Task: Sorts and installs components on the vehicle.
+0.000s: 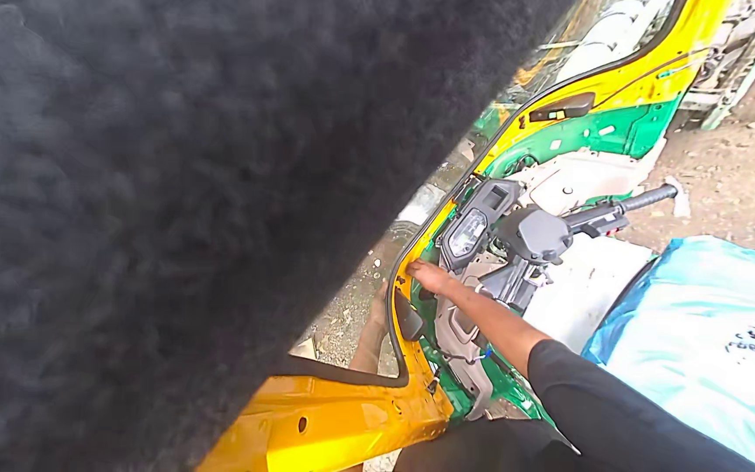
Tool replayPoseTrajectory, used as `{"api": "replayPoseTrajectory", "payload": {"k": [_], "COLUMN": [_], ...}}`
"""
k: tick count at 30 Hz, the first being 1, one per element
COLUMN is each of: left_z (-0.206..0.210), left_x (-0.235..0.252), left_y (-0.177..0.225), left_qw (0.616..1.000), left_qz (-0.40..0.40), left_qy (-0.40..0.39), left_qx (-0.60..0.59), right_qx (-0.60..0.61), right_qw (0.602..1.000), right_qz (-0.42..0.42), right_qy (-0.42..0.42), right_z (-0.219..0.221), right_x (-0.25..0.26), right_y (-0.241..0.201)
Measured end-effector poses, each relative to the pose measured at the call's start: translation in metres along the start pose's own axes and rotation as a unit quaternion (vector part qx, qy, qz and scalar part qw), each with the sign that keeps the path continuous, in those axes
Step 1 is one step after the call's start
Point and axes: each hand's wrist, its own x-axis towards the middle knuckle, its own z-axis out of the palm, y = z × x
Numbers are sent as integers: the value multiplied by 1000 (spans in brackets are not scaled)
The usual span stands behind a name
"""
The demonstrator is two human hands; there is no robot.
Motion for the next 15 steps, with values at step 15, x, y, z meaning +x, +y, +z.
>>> {"api": "replayPoseTrajectory", "payload": {"k": [15], "left_z": [0], "left_x": [-104], "left_y": [-33], "left_qw": [944], "left_qz": [-21], "left_qy": [138], "left_qx": [300], "right_qx": [74], "right_qw": [986], "right_qz": [121], "right_qy": [85], "right_z": [-85], "right_x": [-244], "right_y": [-91]}}
